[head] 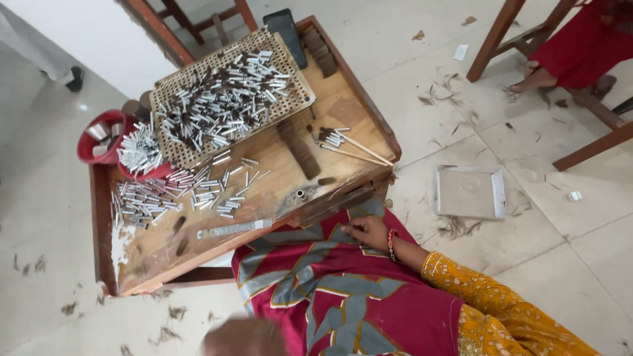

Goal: The person sits at a workbench assembling cosmetic brushes. They pick metal ferrules filled with bristles from a perforated tray, work on each ferrule by hand at the bench edge, and place finished pieces back onto the tray, repeating the cycle.

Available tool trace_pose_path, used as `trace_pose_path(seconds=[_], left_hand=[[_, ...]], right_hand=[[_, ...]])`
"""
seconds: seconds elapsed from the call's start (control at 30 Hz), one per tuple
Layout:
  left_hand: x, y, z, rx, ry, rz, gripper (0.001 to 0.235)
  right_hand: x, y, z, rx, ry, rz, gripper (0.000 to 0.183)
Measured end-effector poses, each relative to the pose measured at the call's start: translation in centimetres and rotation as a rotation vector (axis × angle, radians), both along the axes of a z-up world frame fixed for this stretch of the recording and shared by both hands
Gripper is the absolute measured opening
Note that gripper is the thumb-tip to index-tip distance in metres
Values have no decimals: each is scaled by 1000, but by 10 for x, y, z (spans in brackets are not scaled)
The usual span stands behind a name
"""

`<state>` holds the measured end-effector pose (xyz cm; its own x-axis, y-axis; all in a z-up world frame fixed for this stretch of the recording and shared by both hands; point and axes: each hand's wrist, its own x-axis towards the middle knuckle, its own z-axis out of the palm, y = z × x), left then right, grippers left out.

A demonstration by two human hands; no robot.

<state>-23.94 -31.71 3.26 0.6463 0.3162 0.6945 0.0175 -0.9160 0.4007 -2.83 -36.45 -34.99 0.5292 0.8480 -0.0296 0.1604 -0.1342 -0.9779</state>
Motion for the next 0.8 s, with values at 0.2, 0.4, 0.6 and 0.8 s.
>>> trace_pose_path(seconds=[0.2,0.4,0.6,0.8], left_hand=[[24,18,-111,226,8,255,97],[32,30,-124,61,45,258,95],[46,48,-137,-1,35,265,84],[58,71,-145,-49,42,261,66]], right_hand=[[-5,-16,10,28,-88,58,35],[-1,-12,5,64,-96,47,33],[-5,-20,5,89,-65,29,34],[-3,-33,15,181,-183,34,26]])
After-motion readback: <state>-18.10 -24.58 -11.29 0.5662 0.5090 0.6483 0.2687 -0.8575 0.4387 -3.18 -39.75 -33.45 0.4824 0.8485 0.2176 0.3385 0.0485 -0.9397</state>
